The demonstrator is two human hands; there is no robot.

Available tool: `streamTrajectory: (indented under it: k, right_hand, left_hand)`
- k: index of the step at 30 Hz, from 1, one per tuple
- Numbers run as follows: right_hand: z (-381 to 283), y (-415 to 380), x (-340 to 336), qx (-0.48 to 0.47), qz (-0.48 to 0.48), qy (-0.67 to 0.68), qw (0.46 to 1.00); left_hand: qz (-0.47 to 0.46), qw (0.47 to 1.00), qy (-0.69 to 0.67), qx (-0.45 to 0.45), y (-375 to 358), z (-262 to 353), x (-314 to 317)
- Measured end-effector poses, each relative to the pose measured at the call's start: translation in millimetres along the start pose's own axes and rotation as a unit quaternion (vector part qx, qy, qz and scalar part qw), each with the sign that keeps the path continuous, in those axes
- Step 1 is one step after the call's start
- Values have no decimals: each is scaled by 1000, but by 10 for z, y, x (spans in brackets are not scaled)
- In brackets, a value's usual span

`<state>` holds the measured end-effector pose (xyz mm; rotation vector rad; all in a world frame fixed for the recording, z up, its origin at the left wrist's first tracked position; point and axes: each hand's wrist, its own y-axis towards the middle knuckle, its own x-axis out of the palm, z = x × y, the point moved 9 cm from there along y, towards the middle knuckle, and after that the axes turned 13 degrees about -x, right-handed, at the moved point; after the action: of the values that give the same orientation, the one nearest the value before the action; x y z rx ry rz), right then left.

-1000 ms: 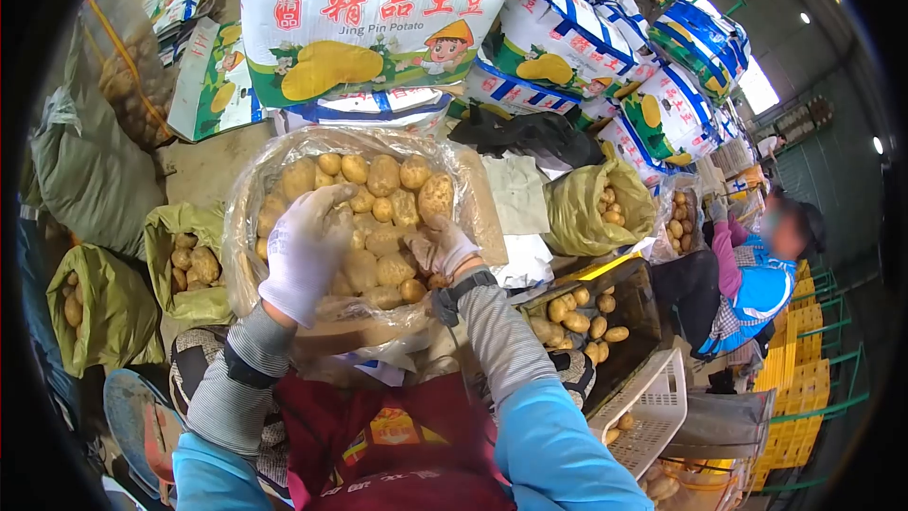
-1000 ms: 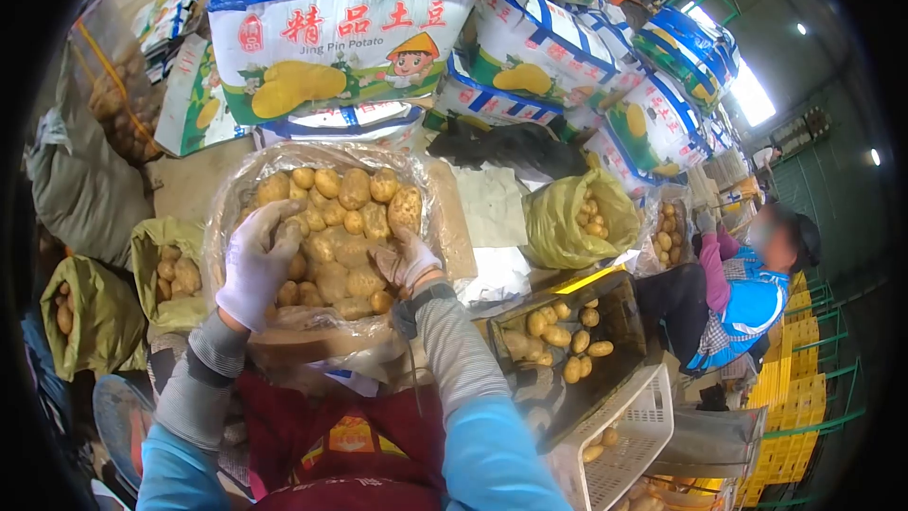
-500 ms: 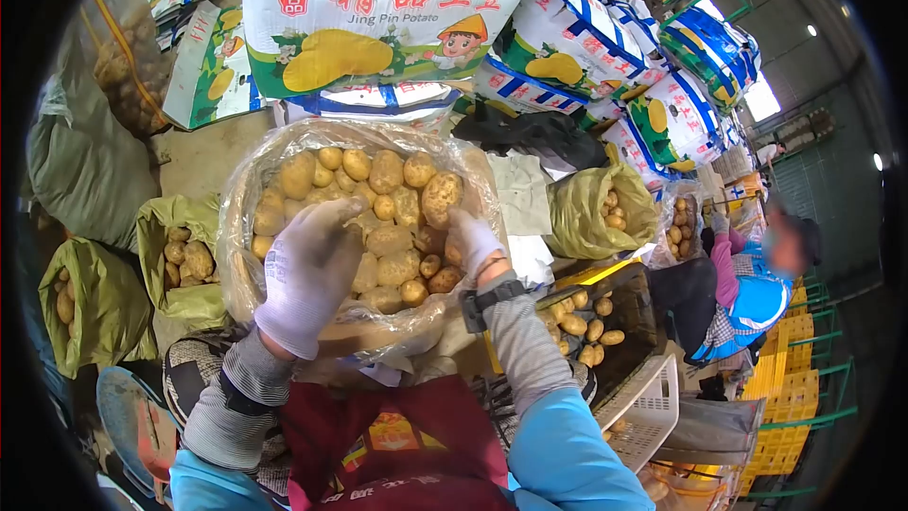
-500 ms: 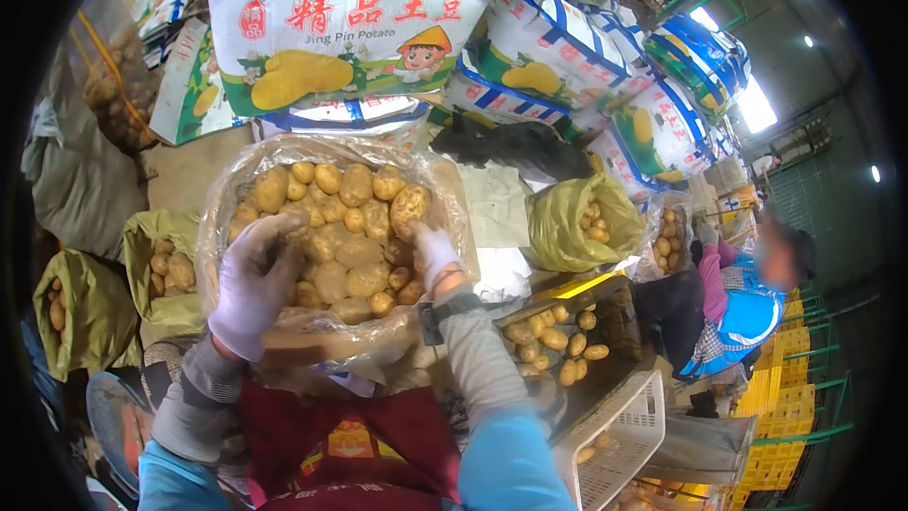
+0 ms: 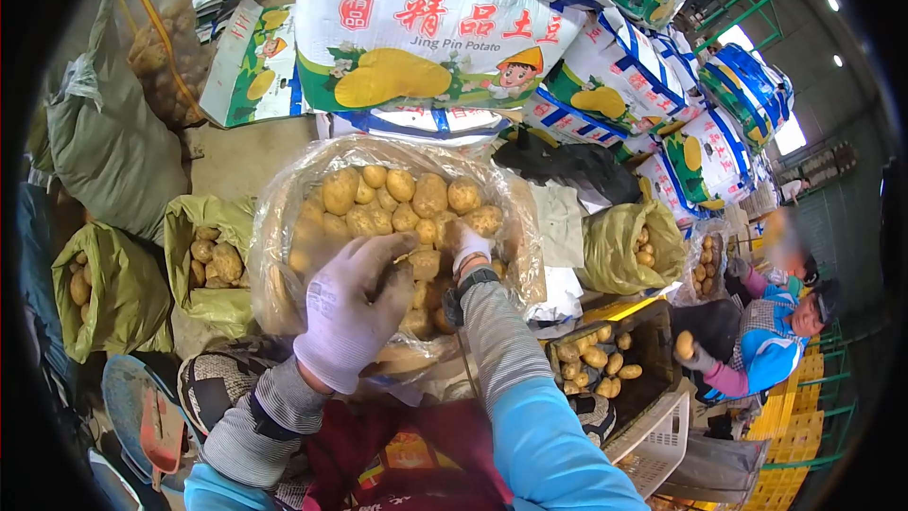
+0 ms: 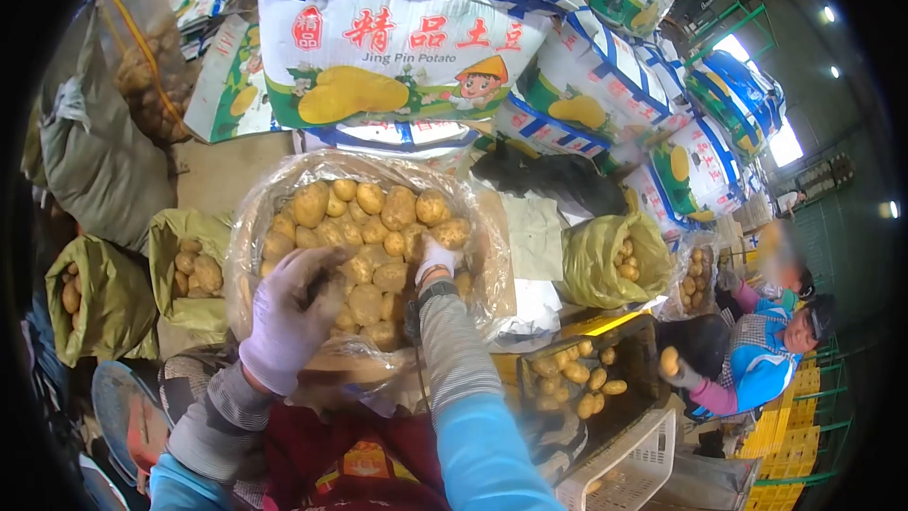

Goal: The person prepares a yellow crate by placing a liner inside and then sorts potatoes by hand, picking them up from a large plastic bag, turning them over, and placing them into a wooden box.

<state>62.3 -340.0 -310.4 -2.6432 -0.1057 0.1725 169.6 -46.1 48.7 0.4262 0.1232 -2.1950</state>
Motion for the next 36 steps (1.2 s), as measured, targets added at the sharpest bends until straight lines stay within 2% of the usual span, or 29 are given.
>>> streamTrajectory:
  k: [2, 4, 5, 6, 8, 10, 12, 14, 15, 18, 20, 22, 23, 24, 25, 26, 27, 28, 30, 31, 34, 36]
  right_hand:
    - [21, -124, 43, 23, -46, 66, 996]
    - [-34, -183, 118, 81, -184, 190, 961]
    - [-112, -437, 85, 139, -207, 200, 947]
    - [-169, -580, 114, 127, -290, 197, 928]
    - [-528, -979, 14, -22, -351, 108, 930]
    - [-996, -1443, -54, -203, -397, 11, 895]
    - [-1446, -1932, -125, -390, -394, -106, 826]
    - [-1892, -2475, -220, -568, -331, -244, 713]
    - [-2039, -2736, -244, -594, -310, -340, 660]
    - [-2155, -3135, -314, -667, -282, -410, 554]
    - [-2166, -3204, -372, -658, -326, -347, 583]
    - [-2123, -3145, -453, -648, -336, -293, 617]
    - [-2127, -3121, -486, -631, -358, -258, 637]
    - [-2104, -2914, -552, -529, -380, -140, 746]
    - [-2009, -2711, -597, -406, -391, -16, 826]
    - [-1897, -2591, -616, -268, -387, 110, 875]
    - [-1951, -2591, -623, -265, -384, 163, 869]
    - [-1858, -2632, -556, -162, -426, 201, 867]
    - [-1695, -2823, -482, 50, -490, 269, 828]
    - [-1500, -2719, -474, 62, -480, 259, 836]
    - [-1434, -2664, -480, 101, -486, 361, 789]
    - [-1576, -2527, -753, 33, -419, 343, 840]
  left_hand:
    - [-6, 1000, -12, -19, 31, -57, -8]
    - [-17, 997, -62, -40, 68, -162, 45]
    - [-39, 987, -141, -69, 89, -243, 103]
    - [-65, 969, -216, -98, 110, -321, 177]
    - [-105, 930, -308, -173, 130, -452, 311]
    - [-128, 891, -343, -267, 101, -584, 404]
    - [-153, 866, -375, -295, 51, -594, 465]
    - [-159, 822, -430, -339, -45, -576, 564]
    - [-193, 815, -426, -342, -60, -715, 682]
    - [-244, 763, -512, -310, -119, -625, 825]
    - [-266, 808, -482, -209, -95, -563, 763]
    - [-264, 814, -480, -194, -112, -529, 770]
    - [-251, 800, -495, -229, -138, -407, 733]
    - [-246, 802, -494, -227, -157, -332, 700]
    - [-241, 805, -494, -225, -178, -258, 667]
    - [-246, 823, -478, -184, -197, -176, 627]
    - [-244, 845, -452, -148, -185, -132, 599]
    - [-239, 865, -426, -111, -176, -88, 570]
    - [-229, 894, -379, -65, -119, -109, 555]
    - [-230, 901, -365, -51, -105, -110, 551]
    - [-261, 876, -395, -93, -93, -142, 666]
    - [-262, 855, -418, -163, -60, -198, 800]
